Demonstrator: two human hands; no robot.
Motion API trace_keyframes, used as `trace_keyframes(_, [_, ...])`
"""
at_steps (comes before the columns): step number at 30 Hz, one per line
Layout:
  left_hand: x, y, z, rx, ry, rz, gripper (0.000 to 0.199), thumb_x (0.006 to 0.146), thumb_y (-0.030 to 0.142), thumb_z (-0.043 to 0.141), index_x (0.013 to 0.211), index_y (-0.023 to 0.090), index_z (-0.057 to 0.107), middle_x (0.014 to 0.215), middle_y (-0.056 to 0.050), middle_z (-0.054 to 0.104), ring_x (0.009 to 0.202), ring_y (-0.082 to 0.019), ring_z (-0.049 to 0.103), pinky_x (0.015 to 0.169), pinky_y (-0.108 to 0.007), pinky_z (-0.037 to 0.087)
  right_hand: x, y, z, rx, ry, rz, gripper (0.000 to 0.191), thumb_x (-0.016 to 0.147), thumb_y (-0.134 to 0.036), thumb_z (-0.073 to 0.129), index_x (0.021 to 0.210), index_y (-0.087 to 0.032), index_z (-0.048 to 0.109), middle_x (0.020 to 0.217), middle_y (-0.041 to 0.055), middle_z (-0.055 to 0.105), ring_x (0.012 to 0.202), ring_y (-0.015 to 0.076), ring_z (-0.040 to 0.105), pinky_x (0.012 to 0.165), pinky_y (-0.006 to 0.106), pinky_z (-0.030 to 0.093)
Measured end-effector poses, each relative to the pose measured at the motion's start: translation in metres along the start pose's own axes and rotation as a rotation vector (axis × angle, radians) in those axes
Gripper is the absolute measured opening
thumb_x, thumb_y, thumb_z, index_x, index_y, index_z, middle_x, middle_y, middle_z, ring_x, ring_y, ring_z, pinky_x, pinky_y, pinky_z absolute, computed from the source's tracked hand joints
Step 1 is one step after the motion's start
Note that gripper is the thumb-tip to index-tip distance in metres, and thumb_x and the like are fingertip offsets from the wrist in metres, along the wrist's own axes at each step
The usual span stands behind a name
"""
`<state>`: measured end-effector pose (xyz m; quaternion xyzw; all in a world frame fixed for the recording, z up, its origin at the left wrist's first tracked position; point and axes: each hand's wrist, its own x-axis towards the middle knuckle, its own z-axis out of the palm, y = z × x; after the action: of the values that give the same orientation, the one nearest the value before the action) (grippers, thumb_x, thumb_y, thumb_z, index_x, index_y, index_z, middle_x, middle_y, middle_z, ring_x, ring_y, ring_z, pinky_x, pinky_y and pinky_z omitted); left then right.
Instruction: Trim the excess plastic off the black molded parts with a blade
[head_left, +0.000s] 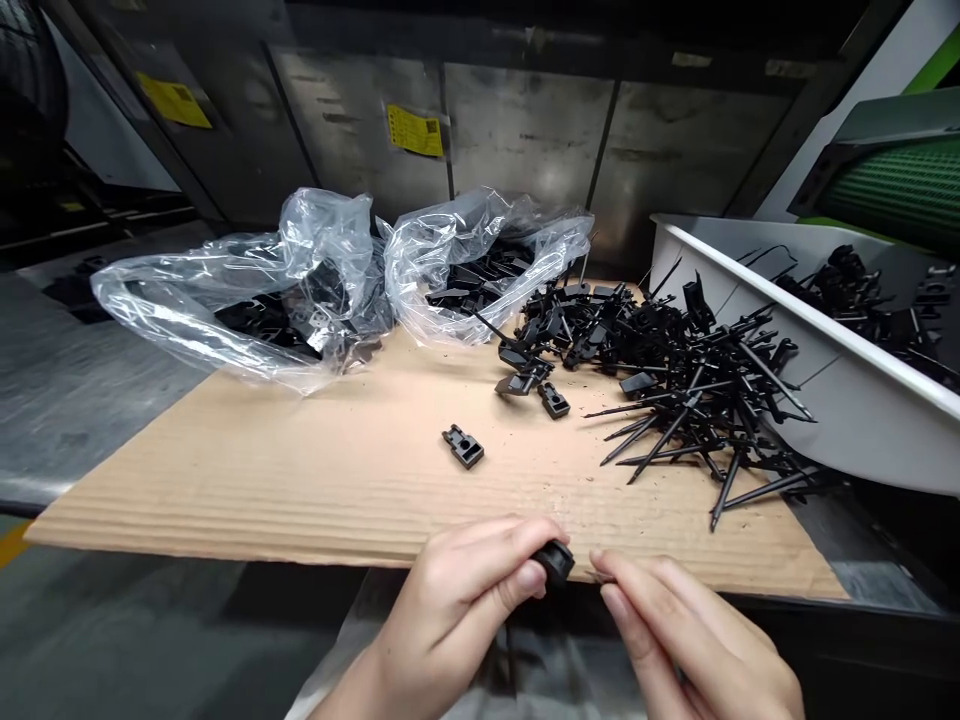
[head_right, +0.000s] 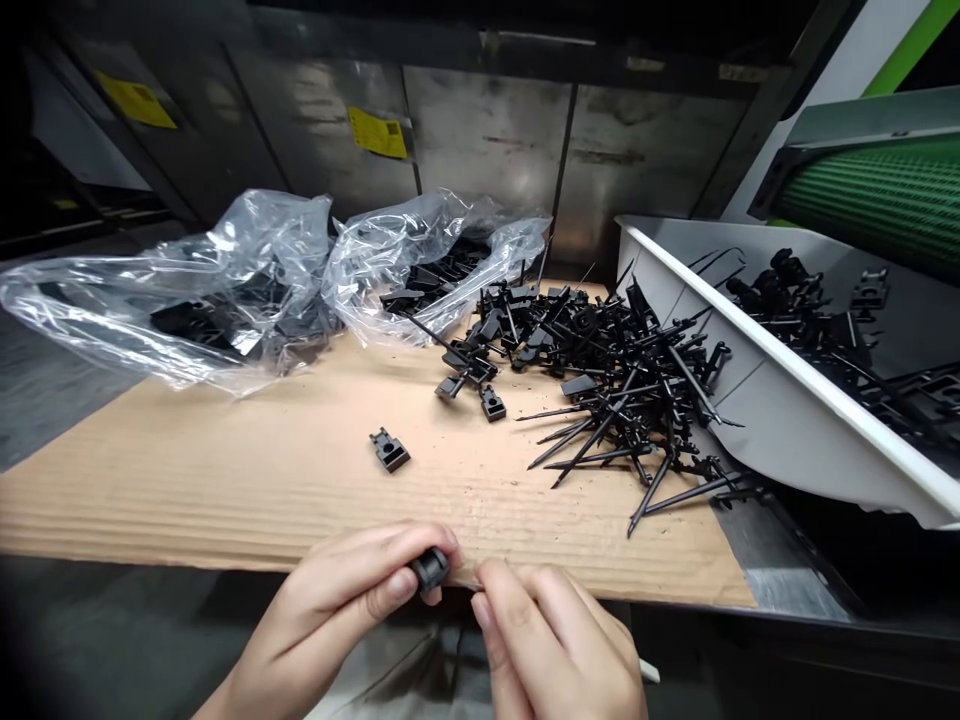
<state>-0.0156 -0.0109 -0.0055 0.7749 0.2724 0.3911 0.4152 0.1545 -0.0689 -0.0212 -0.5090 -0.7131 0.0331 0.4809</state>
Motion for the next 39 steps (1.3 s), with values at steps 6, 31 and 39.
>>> trace_keyframes(6, [0.0,0.001,0.001,0.01,0.036,-0.02,0.023,0.093,0.02,0.041,0.091,0.014,0.063,0.071,-0.004,0.065,0.059,-0.014,0.062,0.058,-0.021,0.048,0.001,-0.002,0.008,-0.107,0.097,-0.062,0.026,0.084,-0.012,0.052,0.104,-0.023,0.063,0.079,0.0042,0.071,0.066,0.0168,0.066,0.062,0.027,0.051])
trace_keyframes(31, [0.002,0.004,0.001,-0.023,0.021,-0.045,0.026,0.092,0.022,0.044,0.091,0.012,0.068,0.063,-0.003,0.064,0.055,-0.014,0.06,0.054,-0.02,0.046,0.002,-0.004,0.002,-0.112,-0.016,-0.023,0.024,0.079,-0.01,0.059,0.102,-0.017,0.062,0.073,0.0062,0.059,0.064,0.0153,0.052,0.055,0.027,0.043])
trace_keyframes(39, [0.005,0.006,0.0,-0.081,-0.021,0.019,0.023,0.09,0.012,0.046,0.099,0.018,0.065,0.082,-0.004,0.07,0.074,-0.016,0.065,0.07,-0.02,0.048,0.007,0.005,-0.005,0.095,-0.116,0.034,0.028,0.077,-0.004,0.057,0.102,-0.016,0.062,0.08,0.005,0.064,0.072,0.0134,0.061,0.062,0.02,0.052])
